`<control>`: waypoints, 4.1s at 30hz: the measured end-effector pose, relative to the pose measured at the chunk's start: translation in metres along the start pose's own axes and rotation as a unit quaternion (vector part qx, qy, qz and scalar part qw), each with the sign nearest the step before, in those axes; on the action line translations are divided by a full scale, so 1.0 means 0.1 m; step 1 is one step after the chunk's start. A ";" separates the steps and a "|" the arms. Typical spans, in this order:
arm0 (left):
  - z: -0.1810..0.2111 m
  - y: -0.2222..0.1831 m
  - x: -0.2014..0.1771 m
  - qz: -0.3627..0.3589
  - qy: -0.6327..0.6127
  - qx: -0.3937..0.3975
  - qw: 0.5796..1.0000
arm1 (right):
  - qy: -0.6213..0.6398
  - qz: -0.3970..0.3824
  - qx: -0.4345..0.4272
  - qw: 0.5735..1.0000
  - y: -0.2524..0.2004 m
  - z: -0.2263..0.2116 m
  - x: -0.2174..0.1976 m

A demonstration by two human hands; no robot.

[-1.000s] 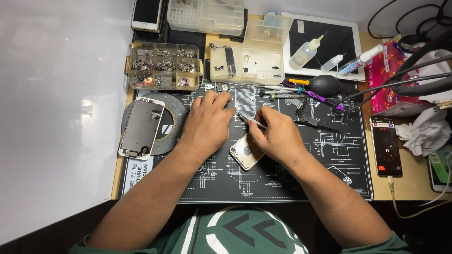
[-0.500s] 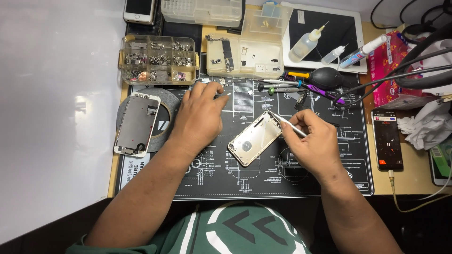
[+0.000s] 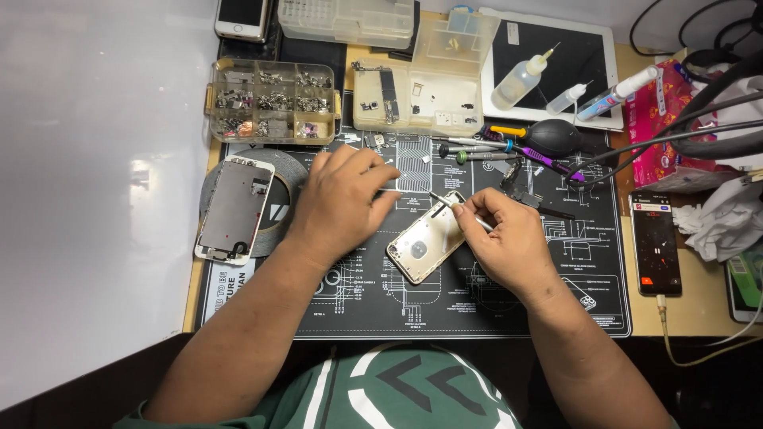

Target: A person is disassembling a mobile phone, removing the screen and inspecting internal components like the logic board and flex cables on a repair mat.

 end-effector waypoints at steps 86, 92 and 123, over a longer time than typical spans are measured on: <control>-0.17 0.01 -0.12 -0.022 -0.064 -0.088 0.994 | 0.089 0.109 0.115 0.983 -0.65 0.86 -0.53; 0.34 -0.07 0.14 -0.195 -0.167 -0.050 0.965 | -0.137 0.173 0.122 0.968 -0.88 1.05 -0.63; 0.17 -0.16 0.18 -0.365 -0.224 -0.153 0.891 | -0.196 0.111 0.034 0.974 -0.80 0.95 -0.33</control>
Point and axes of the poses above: each hand's wrist, its own y-axis towards the middle knuckle, its own x-axis out of the palm, z = x × y, the point moved 10 cm from there along y, towards the middle knuckle, and after that the axes turned 6 degrees about -y, right-handed, at the moved point
